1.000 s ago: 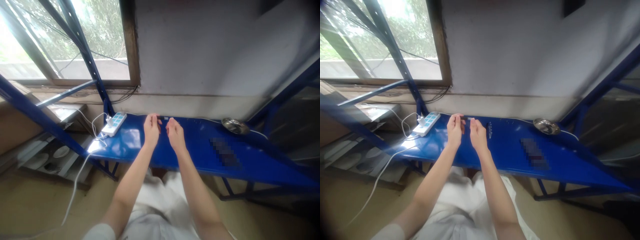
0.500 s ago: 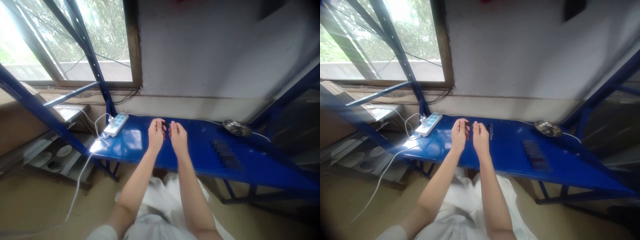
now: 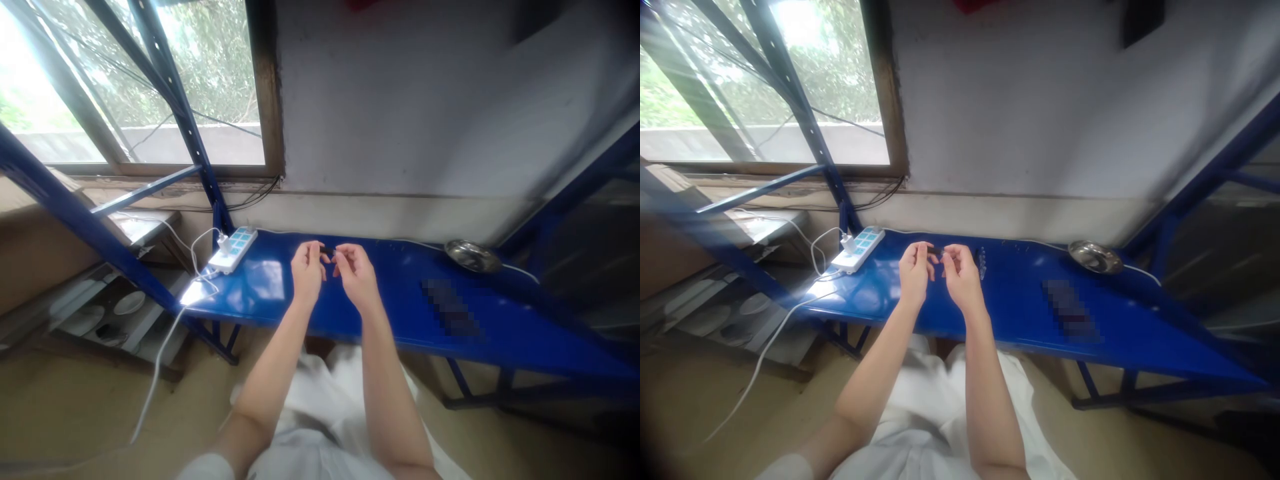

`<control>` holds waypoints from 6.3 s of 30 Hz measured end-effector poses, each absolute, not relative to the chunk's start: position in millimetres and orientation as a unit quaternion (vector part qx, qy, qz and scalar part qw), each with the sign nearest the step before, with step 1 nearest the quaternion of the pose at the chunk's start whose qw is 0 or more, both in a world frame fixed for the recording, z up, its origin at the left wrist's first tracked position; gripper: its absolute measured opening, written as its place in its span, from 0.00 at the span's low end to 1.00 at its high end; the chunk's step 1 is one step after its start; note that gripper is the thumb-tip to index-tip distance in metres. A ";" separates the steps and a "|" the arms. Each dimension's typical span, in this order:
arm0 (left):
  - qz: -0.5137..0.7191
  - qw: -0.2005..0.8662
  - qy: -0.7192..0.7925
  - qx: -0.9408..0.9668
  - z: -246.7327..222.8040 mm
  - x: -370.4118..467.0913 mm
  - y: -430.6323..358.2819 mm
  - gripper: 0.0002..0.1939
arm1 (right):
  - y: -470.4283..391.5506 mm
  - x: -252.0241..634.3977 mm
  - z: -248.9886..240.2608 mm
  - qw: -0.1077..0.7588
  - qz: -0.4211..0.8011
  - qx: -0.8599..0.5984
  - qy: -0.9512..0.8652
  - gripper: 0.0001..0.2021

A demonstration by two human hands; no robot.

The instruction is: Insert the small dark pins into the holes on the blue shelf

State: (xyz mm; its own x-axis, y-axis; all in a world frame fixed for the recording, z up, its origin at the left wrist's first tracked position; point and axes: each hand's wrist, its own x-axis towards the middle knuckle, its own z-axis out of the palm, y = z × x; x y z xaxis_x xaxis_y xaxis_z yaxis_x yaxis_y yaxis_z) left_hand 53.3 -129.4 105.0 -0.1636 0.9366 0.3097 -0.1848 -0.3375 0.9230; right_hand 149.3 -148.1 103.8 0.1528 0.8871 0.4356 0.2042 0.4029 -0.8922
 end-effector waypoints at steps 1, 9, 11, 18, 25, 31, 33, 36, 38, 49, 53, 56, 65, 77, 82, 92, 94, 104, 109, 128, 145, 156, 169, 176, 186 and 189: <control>0.656 0.427 0.388 0.487 104.9 53.6 -129.7 0.19 | -148.4 149.1 103.9 0.603 0.288 -0.466 -0.580 0.14; 0.598 0.535 0.301 0.515 105.1 50.2 -130.0 0.17 | -148.6 151.8 105.5 0.635 0.243 -0.502 -0.534 0.13; 0.596 0.543 0.295 0.513 104.2 48.1 -128.9 0.17 | -147.5 153.5 104.1 0.631 0.237 -0.501 -0.543 0.13; 0.623 0.515 0.333 0.485 102.3 46.4 -127.3 0.14 | -145.3 155.6 98.5 0.572 0.197 -0.506 -0.615 0.15; 0.675 0.476 0.359 0.435 102.6 41.3 -119.0 0.14 | -142.8 160.3 96.8 0.540 0.112 -0.528 -0.646 0.14; 0.688 0.439 0.392 0.425 106.6 34.7 -113.6 0.17 | -143.1 167.2 96.0 0.547 0.108 -0.582 -0.591 0.12; 0.677 0.436 0.400 0.438 107.0 37.5 -113.9 0.17 | -143.4 166.1 98.3 0.558 0.144 -0.586 -0.569 0.13; 0.661 0.417 0.406 0.473 104.3 45.9 -110.4 0.17 | -140.7 168.0 98.9 0.579 0.186 -0.586 -0.535 0.15; 0.639 0.399 0.411 0.513 98.2 53.9 -103.8 0.16 | -136.7 175.4 94.8 0.587 0.191 -0.597 -0.513 0.15; 0.390 0.294 0.510 0.708 0.0 105.4 -60.2 0.07 | -118.5 233.9 25.7 0.409 0.169 -0.770 -0.459 0.07; 0.374 0.280 0.541 0.699 -18.1 112.2 -55.6 0.07 | -110.6 232.9 2.8 0.376 0.167 -0.775 -0.480 0.08; 0.351 0.254 0.546 0.717 -26.5 113.6 -53.9 0.05 | -104.8 231.2 -10.8 0.360 0.158 -0.779 -0.488 0.09; 0.322 0.200 0.538 0.753 -40.8 111.4 -56.4 0.08 | -98.7 229.7 -28.1 0.297 0.131 -0.794 -0.515 0.09; 0.285 0.096 0.460 0.835 -22.8 99.4 -76.3 0.16 | -101.9 226.6 -27.4 0.282 0.127 -0.796 -0.521 0.09; 0.331 0.125 0.495 0.793 -13.3 93.0 -66.1 0.08 | -107.8 230.0 -8.9 0.327 0.113 -0.785 -0.514 0.07; 0.590 0.256 0.392 0.657 85.6 48.0 -79.5 0.05 | -109.3 214.3 67.9 0.389 0.048 -0.675 -0.626 0.07; 0.588 0.260 0.386 0.662 94.4 42.0 -87.2 0.04 | -109.2 202.7 78.2 0.367 0.028 -0.654 -0.661 0.07; 0.594 0.245 0.401 0.654 99.2 17.8 -91.8 0.04 | -100.2 177.2 94.6 0.305 -0.030 -0.633 -0.711 0.05; 0.583 0.225 0.401 0.670 101.2 14.4 -93.5 0.05 | -97.6 171.1 98.7 0.262 -0.042 -0.637 -0.724 0.06; 0.509 0.250 0.446 0.693 103.5 7.7 -85.8 0.06 | -92.2 157.6 111.6 0.222 -0.085 -0.571 -0.786 0.06; 0.468 0.198 0.497 0.703 51.5 21.0 -42.0 0.06 | -82.7 167.3 59.7 0.401 0.053 -0.552 -0.729 0.09; 0.254 0.088 0.678 0.684 -19.7 -0.5 0.1 0.08 | -97.7 195.9 42.1 0.443 0.143 -0.592 -0.658 0.13; 0.218 0.083 0.721 0.652 -23.5 3.1 0.9 0.09 | -103.7 220.1 41.5 0.448 0.147 -0.628 -0.619 0.13; 0.210 0.084 0.739 0.635 -25.6 5.2 3.0 0.09 | -100.3 240.7 37.5 0.358 0.163 -0.701 -0.595 0.10; 0.284 0.088 0.744 0.598 -21.0 5.7 -22.8 0.10 | -97.8 259.7 16.5 0.258 0.171 -0.784 -0.538 0.08; 0.346 0.066 0.687 0.635 -21.7 19.8 -42.5 0.09 | -93.6 257.7 -1.6 0.245 0.181 -0.786 -0.537 0.11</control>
State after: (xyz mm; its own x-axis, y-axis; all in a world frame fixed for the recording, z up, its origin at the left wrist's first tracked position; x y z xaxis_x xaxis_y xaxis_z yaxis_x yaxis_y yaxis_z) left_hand 19.8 -42.5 -21.7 -0.1835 0.9192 0.3485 0.8276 -0.0468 0.5593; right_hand 257.7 -93.6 -1.6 0.3569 0.9339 -0.0220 0.7561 -0.3026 -0.5802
